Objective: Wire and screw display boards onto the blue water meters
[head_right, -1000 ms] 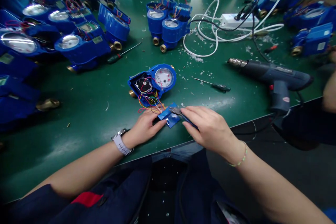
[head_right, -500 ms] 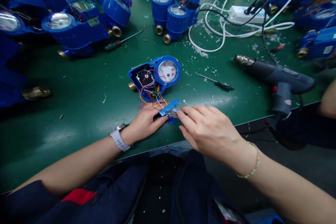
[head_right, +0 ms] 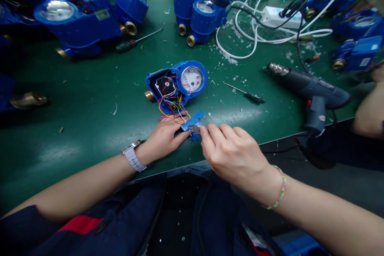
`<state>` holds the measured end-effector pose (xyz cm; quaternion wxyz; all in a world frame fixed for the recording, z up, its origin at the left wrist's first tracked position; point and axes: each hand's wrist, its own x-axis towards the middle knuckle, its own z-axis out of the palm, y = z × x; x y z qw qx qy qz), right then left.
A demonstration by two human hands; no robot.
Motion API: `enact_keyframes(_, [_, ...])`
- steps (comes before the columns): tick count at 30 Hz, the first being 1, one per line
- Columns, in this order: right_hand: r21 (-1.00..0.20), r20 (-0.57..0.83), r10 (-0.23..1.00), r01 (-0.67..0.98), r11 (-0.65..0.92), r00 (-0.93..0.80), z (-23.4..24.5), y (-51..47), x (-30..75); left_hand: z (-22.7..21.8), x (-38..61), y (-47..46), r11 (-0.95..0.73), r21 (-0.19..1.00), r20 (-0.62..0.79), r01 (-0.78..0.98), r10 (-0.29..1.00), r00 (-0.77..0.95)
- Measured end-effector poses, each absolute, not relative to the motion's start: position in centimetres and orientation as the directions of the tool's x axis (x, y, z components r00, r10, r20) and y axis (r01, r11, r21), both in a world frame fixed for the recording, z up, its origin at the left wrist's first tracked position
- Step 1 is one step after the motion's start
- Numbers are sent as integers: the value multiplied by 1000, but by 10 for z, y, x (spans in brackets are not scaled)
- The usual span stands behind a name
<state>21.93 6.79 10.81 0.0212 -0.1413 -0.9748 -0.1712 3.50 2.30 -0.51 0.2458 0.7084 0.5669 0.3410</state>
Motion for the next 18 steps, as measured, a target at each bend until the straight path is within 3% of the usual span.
enact_keyframes(5, [286,147,335,364,886,-931,99,77,226,-4,34,23,-240,723,194,648,971,142])
enact_keyframes(11, [56,198,419,437,898,-886,96,86,237,-5,34,22,-251,721,212,645,967,139])
enact_keyframes(18, [141,170,326,350,926,-930,98,78,234,-5,35,22,-251,731,213,634,967,138])
